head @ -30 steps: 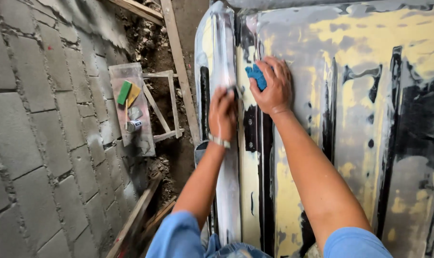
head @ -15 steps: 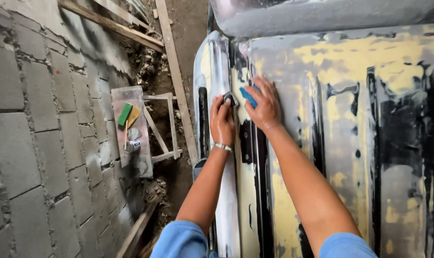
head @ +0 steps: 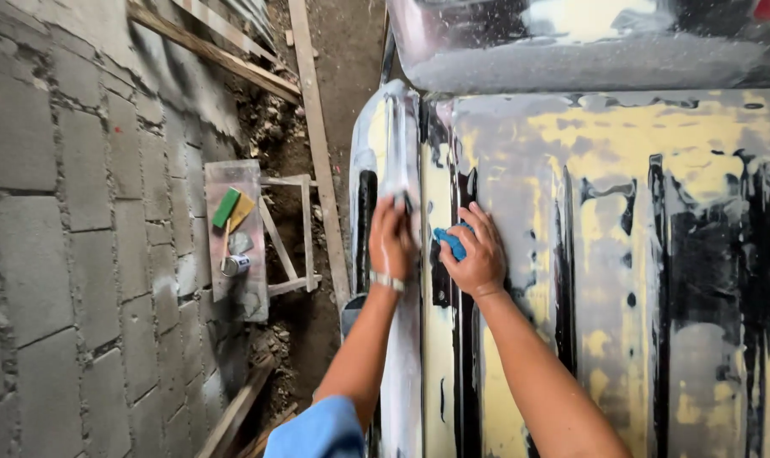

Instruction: The person is sanding a vehicle body panel using a sanding block and water.

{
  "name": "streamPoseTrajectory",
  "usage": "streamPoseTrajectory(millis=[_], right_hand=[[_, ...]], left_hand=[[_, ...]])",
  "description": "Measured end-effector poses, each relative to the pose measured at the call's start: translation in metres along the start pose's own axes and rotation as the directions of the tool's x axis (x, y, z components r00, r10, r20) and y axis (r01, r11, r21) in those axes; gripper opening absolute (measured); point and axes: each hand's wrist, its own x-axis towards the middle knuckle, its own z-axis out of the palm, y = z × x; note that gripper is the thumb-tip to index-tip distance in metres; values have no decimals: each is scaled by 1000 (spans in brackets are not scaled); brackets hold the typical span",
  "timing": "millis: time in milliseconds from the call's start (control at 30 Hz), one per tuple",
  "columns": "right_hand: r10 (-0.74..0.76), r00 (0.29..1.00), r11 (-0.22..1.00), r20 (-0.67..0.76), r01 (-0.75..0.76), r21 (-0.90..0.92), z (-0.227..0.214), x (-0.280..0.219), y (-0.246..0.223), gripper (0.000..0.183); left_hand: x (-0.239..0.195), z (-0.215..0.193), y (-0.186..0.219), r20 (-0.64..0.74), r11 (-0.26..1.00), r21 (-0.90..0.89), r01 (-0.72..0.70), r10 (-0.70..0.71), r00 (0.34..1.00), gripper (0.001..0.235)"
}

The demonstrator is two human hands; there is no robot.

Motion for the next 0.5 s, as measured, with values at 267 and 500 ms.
streamPoseTrajectory(millis=[267, 500], right_hand=[[10, 1000, 1000, -5, -10, -2, 1, 0, 3, 18], [3, 1000, 1000, -31, -3, 6, 3, -2, 1, 17]], left_hand=[[-54, -26, -5, 95, 997, 74, 16, -23, 995, 23], [-61, -39, -7, 57, 999, 32, -7, 5, 998, 28]])
